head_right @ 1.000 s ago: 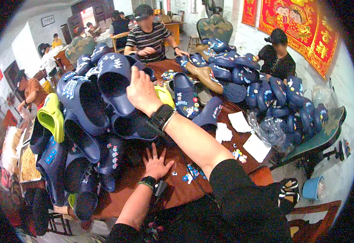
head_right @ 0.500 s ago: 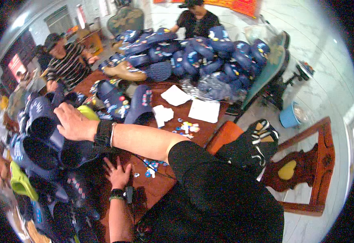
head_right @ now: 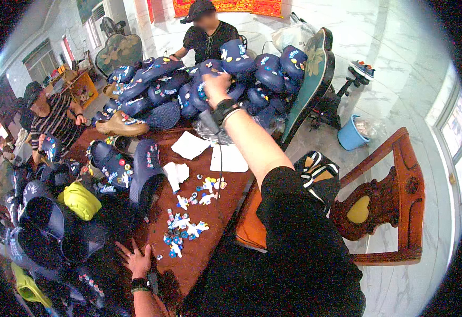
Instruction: Decorating navy blue clogs with small white and blue charms.
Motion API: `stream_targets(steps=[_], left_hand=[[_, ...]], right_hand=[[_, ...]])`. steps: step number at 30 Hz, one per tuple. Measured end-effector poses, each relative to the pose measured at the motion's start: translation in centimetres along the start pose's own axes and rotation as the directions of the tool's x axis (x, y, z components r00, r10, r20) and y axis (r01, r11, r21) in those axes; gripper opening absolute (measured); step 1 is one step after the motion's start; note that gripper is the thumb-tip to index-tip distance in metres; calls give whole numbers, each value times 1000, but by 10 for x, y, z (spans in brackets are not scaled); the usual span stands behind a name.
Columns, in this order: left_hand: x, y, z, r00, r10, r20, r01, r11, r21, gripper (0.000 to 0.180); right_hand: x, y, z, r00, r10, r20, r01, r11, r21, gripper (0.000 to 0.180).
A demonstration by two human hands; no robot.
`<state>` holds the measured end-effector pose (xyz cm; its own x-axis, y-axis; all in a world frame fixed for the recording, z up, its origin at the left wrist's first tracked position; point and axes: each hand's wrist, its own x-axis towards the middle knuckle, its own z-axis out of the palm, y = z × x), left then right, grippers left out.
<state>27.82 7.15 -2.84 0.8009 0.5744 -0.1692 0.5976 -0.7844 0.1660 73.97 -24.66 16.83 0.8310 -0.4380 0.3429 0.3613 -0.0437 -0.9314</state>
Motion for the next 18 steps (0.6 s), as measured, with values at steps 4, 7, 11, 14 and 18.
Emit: stream_targets(steps=[4,7,11,14,18], left_hand=[[-3,3,-11,999,-30,16,30,999,19,75],[2,16,-9,998,17,60,-16,1000,-13,78],[2,9,-8,998,-27,62,26,999,22,80],[-1,2,-11,996,-66,52,64,996,57,80],[4,11,-5,998,-7,61,4,999,38,80]], right_hand=[[57,0,-49,852,463,-245,-445,886,129,79],[118,18,-92,845,491,-214,-443,865,235,84],[127,30,-81,851,523,-43,-482,812,330,94],[120,34,-62,854,520,-15,-486,807,335,93],[148,51,-92,890,451,63,-443,824,354,88]])
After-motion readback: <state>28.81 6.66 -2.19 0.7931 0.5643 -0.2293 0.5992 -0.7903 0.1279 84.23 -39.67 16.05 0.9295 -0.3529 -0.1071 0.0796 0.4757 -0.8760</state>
